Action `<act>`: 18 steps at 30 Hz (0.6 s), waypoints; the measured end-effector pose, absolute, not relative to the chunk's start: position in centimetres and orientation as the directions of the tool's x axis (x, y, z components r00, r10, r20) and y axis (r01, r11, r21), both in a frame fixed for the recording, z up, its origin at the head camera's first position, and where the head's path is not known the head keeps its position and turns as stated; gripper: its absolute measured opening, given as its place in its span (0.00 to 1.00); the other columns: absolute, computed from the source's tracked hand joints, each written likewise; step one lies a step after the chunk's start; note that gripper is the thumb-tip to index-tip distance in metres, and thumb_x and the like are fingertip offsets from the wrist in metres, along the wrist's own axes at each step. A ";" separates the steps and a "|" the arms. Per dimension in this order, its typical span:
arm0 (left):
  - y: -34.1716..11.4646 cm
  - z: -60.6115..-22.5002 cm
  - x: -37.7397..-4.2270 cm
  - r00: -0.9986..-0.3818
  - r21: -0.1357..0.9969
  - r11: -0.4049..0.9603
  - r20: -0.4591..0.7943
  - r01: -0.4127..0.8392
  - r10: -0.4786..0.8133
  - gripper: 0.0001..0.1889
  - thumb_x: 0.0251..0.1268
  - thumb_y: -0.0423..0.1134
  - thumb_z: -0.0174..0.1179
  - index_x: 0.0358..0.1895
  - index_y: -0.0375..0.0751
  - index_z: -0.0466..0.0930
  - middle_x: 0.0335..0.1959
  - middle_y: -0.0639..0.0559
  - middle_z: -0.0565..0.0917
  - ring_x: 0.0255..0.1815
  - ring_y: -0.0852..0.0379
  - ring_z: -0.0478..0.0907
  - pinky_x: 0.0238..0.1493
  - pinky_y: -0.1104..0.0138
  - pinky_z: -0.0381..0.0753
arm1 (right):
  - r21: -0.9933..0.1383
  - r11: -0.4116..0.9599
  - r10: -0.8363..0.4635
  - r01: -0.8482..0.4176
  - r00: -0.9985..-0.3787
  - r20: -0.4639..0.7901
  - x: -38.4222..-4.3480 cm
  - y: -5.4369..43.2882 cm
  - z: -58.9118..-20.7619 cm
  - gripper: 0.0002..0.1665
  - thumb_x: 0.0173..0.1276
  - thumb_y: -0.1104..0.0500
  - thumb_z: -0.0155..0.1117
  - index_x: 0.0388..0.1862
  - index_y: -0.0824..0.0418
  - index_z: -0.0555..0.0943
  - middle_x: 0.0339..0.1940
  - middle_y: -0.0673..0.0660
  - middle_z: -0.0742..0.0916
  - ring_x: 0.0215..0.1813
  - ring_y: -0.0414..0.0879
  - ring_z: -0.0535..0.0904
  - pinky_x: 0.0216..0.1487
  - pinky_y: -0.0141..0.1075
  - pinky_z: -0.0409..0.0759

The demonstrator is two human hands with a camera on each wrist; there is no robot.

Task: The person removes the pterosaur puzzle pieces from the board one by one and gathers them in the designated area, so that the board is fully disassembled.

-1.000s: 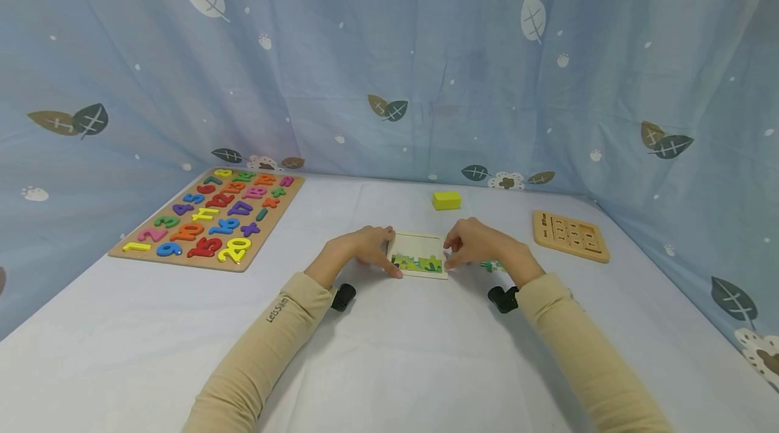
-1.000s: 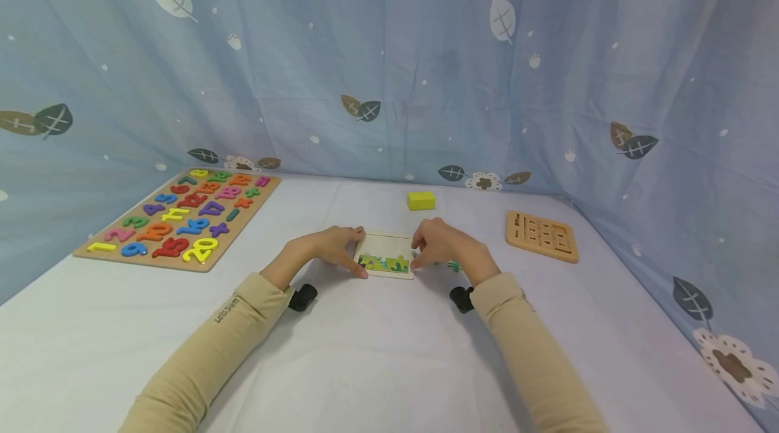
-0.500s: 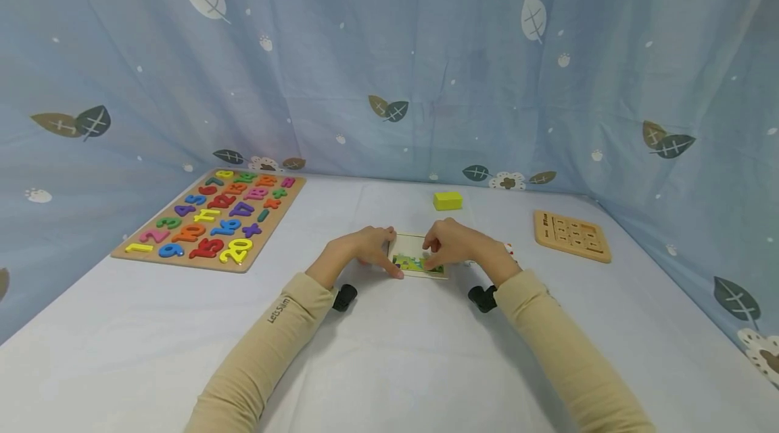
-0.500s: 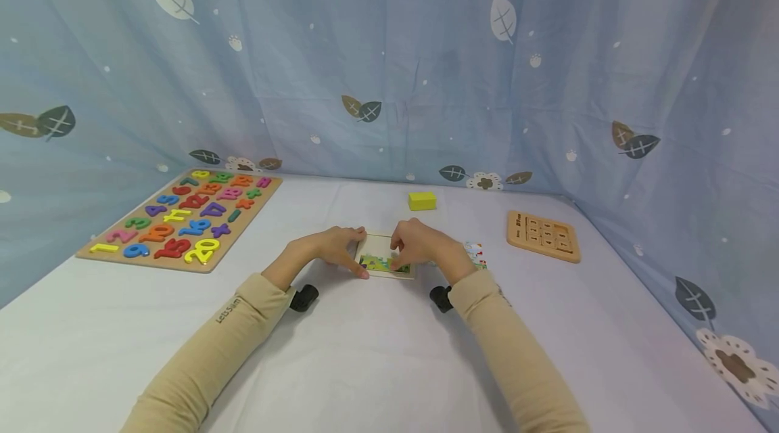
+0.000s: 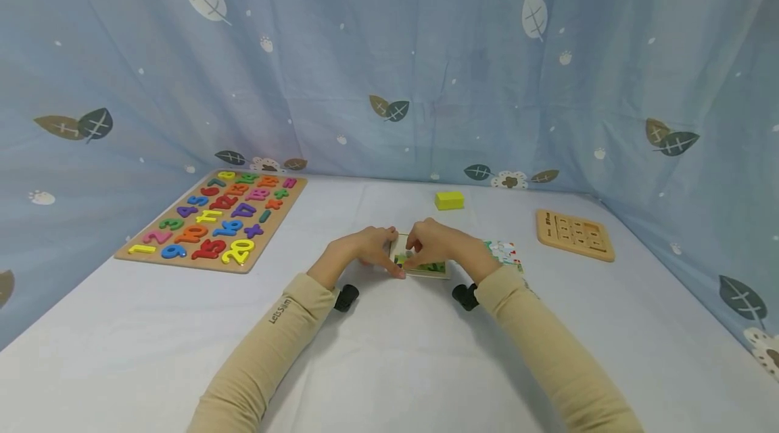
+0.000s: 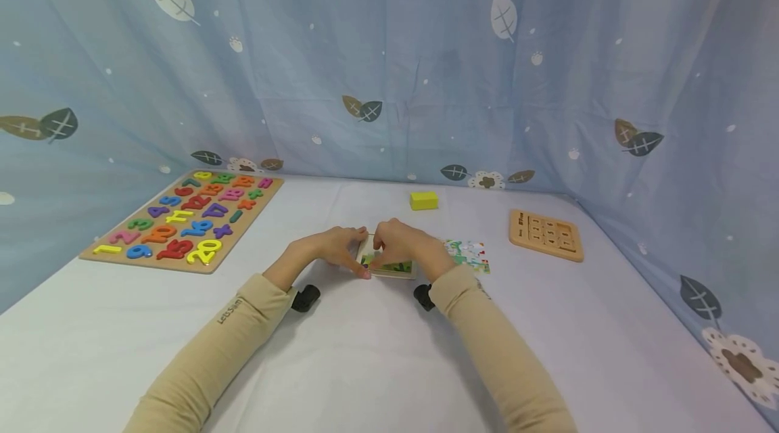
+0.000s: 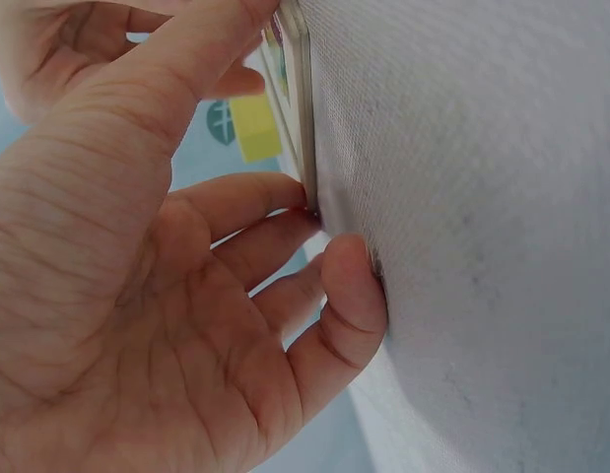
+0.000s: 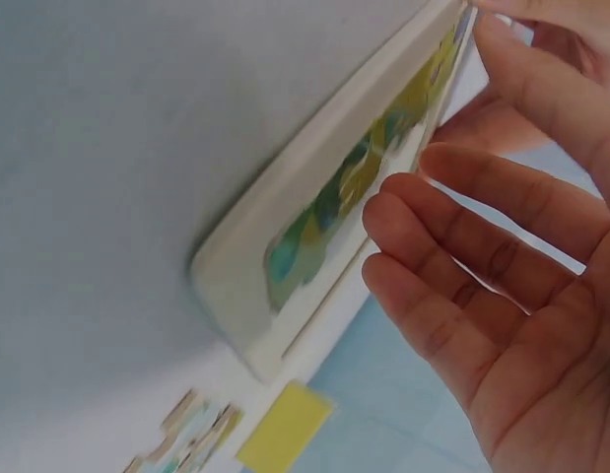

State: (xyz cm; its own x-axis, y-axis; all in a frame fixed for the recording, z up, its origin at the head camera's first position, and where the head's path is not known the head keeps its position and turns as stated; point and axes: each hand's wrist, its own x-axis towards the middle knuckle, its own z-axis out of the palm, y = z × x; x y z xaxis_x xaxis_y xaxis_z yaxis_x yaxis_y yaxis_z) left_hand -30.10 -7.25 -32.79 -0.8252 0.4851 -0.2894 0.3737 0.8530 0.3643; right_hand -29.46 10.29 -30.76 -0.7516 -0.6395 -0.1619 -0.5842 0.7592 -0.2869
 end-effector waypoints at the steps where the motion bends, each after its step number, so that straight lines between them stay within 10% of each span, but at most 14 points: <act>1: -7.3 -32.8 -30.1 -0.825 0.368 0.851 -0.287 0.375 0.487 0.50 0.52 0.59 0.69 0.75 0.42 0.56 0.79 0.46 0.50 0.51 0.52 0.74 0.32 0.69 0.77 | -0.283 0.752 -0.649 -0.596 -0.744 -0.158 -29.5 10.1 -30.8 0.21 0.60 0.53 0.72 0.47 0.67 0.85 0.26 0.53 0.84 0.25 0.39 0.71 0.29 0.28 0.72; 18: -7.4 -32.7 -30.1 -0.825 0.407 0.844 -0.293 0.349 0.482 0.53 0.51 0.58 0.70 0.77 0.42 0.50 0.77 0.43 0.55 0.39 0.55 0.74 0.30 0.69 0.77 | -0.261 0.757 -0.645 -0.599 -0.748 -0.158 -29.4 8.9 -31.0 0.12 0.60 0.56 0.71 0.36 0.64 0.88 0.22 0.52 0.84 0.22 0.38 0.67 0.25 0.28 0.66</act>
